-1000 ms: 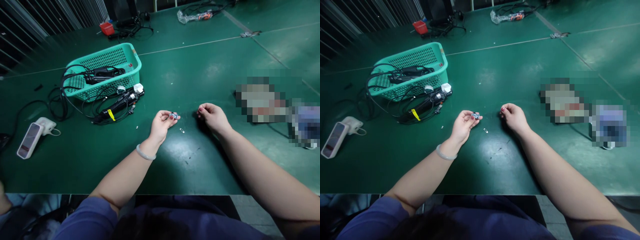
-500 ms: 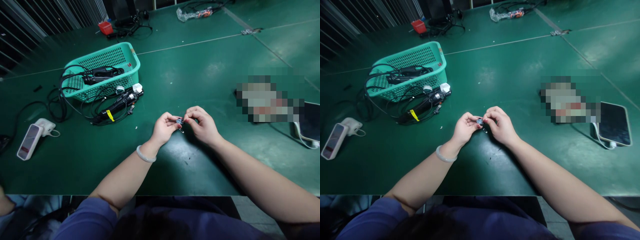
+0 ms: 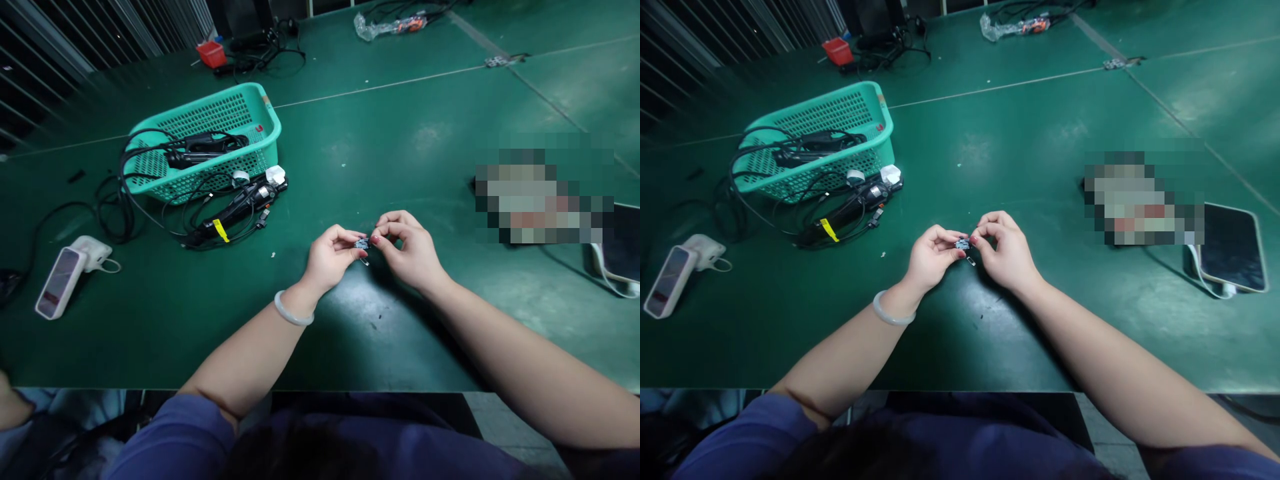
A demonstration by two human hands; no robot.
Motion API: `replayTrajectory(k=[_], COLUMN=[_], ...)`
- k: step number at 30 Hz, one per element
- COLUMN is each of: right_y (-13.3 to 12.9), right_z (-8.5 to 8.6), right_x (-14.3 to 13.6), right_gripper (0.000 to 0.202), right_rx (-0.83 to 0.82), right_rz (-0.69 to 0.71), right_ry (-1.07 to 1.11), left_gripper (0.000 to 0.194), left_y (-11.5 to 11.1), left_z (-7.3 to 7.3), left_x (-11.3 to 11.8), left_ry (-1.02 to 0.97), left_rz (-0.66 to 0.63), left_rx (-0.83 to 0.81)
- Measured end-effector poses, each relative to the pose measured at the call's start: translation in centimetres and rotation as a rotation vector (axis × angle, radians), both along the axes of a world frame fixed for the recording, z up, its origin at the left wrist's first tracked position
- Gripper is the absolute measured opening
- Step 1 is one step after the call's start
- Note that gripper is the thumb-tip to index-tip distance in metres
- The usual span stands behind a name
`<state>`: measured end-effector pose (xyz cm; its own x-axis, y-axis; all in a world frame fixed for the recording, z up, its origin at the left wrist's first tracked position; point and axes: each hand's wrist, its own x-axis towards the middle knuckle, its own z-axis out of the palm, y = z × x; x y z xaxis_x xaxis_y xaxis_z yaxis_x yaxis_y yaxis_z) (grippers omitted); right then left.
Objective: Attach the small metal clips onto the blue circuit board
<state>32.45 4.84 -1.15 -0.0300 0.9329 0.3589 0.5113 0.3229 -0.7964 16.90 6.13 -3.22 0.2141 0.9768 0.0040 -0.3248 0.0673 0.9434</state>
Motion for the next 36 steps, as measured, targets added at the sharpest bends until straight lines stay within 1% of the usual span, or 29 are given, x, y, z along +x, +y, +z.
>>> replayTrajectory(k=[4,8,11,15,17,21,25,30,36], right_y=[-0.1,0.2,0.6,1.0,1.0,0.8,0.7,0.8,0.9], right_z=[0.0,0.0,-0.2,-0.5,-0.7,-0.9,-0.8,-0.4,-0.3], right_x=[-0.2,0.0,0.5,1.1,1.2,1.3,1.3,1.2,1.1], right_gripper=[0.012,0.013,0.013,0.019,0.021,0.018,0.015,0.018,0.02], right_rx=[-0.005,-0.068,-0.209,-0.395,-0.451,-0.51,-0.479,-0.369,-0.372], right_rz=[-0.001,0.035,0.141,0.317,0.365,0.405,0.411,0.405,0.383], right_ry=[-0.006,0.085,0.226,0.407,0.493,0.608,0.591,0.406,0.344], left_gripper=[0.038,0.042,0.045,0.048,0.048,0.048,0.049,0.048,0.045], left_y=[-0.1,0.1,0.3,0.4,0.3,0.3,0.4,0.3,0.1], left_z=[0.1,0.2,0.1,0.0,0.0,0.1,0.0,-0.1,0.1], left_x=[0.0,-0.2,-0.3,-0.3,-0.3,-0.3,-0.3,-0.3,-0.5], left_ry=[0.009,-0.001,-0.02,-0.084,-0.111,-0.123,-0.102,-0.072,-0.058], left_rz=[-0.011,-0.035,-0.062,-0.135,-0.172,-0.222,-0.239,-0.271,-0.306], left_rx=[-0.01,-0.064,-0.12,-0.184,-0.204,-0.22,-0.217,-0.213,-0.22])
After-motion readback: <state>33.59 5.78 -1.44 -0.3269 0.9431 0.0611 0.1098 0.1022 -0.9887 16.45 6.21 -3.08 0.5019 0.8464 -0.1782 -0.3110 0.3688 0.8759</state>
